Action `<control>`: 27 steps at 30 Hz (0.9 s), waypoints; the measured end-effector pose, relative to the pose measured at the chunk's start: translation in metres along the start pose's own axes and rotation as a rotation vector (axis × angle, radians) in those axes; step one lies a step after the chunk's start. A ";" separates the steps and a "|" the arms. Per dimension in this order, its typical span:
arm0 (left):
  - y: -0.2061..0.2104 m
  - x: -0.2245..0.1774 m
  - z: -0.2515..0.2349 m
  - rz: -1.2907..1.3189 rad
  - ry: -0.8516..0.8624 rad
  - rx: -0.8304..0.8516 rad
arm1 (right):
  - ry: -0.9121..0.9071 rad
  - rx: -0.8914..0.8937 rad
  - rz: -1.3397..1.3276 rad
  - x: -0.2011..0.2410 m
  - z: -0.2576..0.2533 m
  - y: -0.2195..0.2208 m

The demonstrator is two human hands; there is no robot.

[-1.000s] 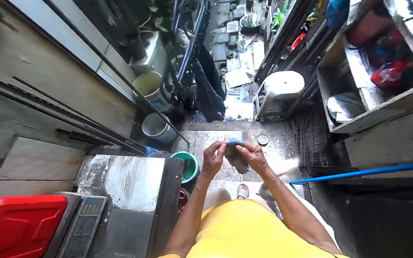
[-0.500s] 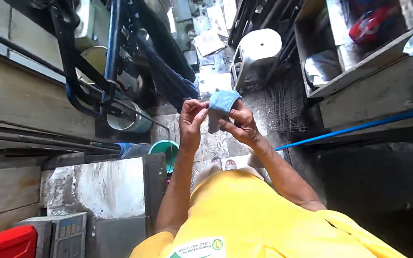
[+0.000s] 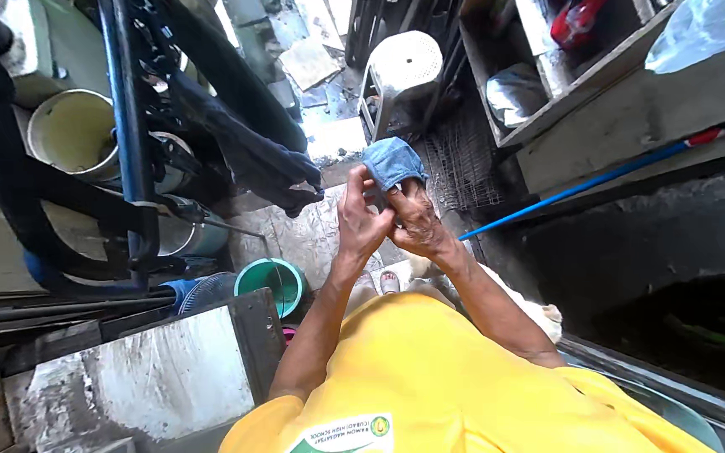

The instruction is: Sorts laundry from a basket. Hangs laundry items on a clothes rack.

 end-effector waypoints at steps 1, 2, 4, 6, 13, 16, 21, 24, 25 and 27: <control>0.001 0.003 -0.007 -0.040 0.010 -0.049 | 0.005 0.016 0.028 0.002 0.002 0.003; 0.001 0.005 -0.015 -0.079 0.027 -0.093 | 0.006 0.031 0.051 0.004 0.002 0.005; 0.001 0.007 -0.026 -0.134 0.053 -0.121 | 0.012 0.071 0.082 0.012 0.004 0.005; 0.002 0.007 -0.032 -0.090 0.057 -0.099 | 0.010 0.106 0.073 0.023 0.009 -0.008; 0.015 0.009 -0.041 0.461 -0.218 0.326 | 0.154 -0.229 -0.133 -0.022 0.008 -0.071; 0.013 -0.013 -0.048 0.405 -0.170 0.409 | 0.212 -0.185 -0.317 -0.053 -0.012 -0.066; 0.011 -0.034 -0.068 0.346 -0.174 0.412 | 0.286 -0.173 -0.790 -0.075 -0.036 -0.051; 0.015 -0.036 -0.077 0.308 -0.267 0.351 | 0.372 -0.207 -0.987 -0.091 -0.043 -0.047; 0.016 -0.039 -0.080 0.294 -0.287 0.329 | 0.377 -0.222 -1.007 -0.097 -0.048 -0.049; 0.018 -0.043 -0.086 0.261 -0.301 0.299 | 0.345 -0.242 -1.001 -0.105 -0.059 -0.056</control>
Point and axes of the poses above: each hand's wrist, its own z-axis away from the middle knuckle, its own y-axis out of the palm, x = y × z, the point moved 9 cm from there along -z, towards the middle knuckle, and after that the axes turned 10 degrees about -y, right-handed, at the moved point
